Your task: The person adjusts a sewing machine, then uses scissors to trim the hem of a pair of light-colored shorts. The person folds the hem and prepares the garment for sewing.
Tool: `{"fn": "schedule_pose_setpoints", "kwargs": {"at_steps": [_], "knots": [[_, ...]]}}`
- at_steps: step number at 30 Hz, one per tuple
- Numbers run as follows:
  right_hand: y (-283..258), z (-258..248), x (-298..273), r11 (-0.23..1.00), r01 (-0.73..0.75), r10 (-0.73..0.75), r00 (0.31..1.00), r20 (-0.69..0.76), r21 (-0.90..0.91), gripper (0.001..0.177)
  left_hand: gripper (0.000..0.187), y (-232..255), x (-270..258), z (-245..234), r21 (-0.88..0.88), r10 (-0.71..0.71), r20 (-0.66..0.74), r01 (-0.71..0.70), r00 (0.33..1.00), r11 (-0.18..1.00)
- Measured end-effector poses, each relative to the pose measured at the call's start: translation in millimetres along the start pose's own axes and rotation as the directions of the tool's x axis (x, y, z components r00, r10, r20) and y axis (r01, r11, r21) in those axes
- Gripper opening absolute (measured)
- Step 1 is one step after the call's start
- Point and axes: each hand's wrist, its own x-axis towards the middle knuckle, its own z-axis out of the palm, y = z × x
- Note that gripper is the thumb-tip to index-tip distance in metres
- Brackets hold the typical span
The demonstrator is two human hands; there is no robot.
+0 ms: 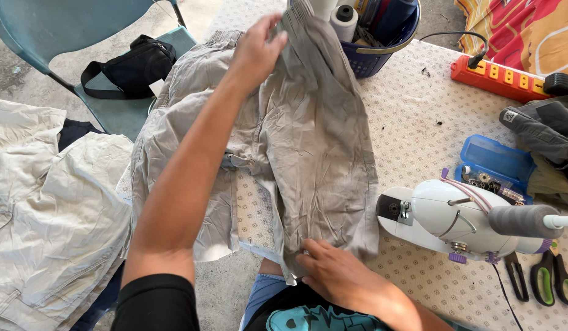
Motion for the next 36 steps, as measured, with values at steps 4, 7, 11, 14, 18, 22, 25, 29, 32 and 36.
{"fn": "schedule_pose_setpoints", "kwargs": {"at_steps": [4,7,11,14,18,22,25,29,32,36], "knots": [[33.4,16.3,-16.6,0.972,0.07,-0.124,0.964,-0.234,-0.226,0.056,0.062,-3.4,-58.1,-30.2,0.31,-0.185,0.285,0.092,0.941,0.946],[54.1,23.6,-26.4,0.928,-0.097,0.023,0.979,-0.202,-0.361,0.067,0.083,-9.8,-116.4,-42.3,0.686,-0.407,0.541,-0.106,0.736,0.72],[68.1,25.0,-39.3,0.908,-0.087,-0.046,0.952,-0.302,-0.41,0.053,0.085,-30.4,-185.2,-55.7,0.593,-0.191,0.534,-0.204,0.824,0.779],[69.9,19.2,-61.4,0.979,0.019,-0.106,0.896,-0.432,-0.201,0.045,0.053,-48.0,-209.0,-71.9,0.578,0.008,0.347,-0.221,0.938,0.785],[69.2,17.2,-77.7,0.991,0.066,-0.109,0.904,-0.414,-0.117,0.037,0.029,-56.9,-229.7,-96.9,0.719,0.279,0.197,-0.332,0.94,0.611],[62.9,22.1,-77.7,0.999,0.044,-0.047,0.948,-0.314,-0.017,0.018,0.034,-43.8,-237.6,-94.2,0.77,0.054,0.239,-0.223,0.97,0.597],[57.6,26.1,-74.9,1.0,0.001,-0.003,0.97,-0.244,-0.007,0.019,0.052,-24.9,-230.9,-92.0,0.782,-0.096,0.304,-0.191,0.948,0.593],[61.4,23.0,-82.4,0.99,0.075,-0.026,0.931,-0.363,0.121,0.021,0.047,13.8,-236.2,-78.5,0.704,0.189,0.253,-0.315,0.949,0.637],[70.8,27.9,-88.3,0.967,-0.253,0.199,0.822,-0.534,-0.029,0.021,0.042,50.3,-252.6,-52.1,0.522,0.152,0.196,-0.234,0.969,0.82],[81.5,43.7,-82.2,0.857,-0.512,0.445,0.68,-0.582,0.058,0.044,0.044,84.8,-274.9,-34.8,0.784,-0.462,0.013,0.278,0.887,0.556]]}}
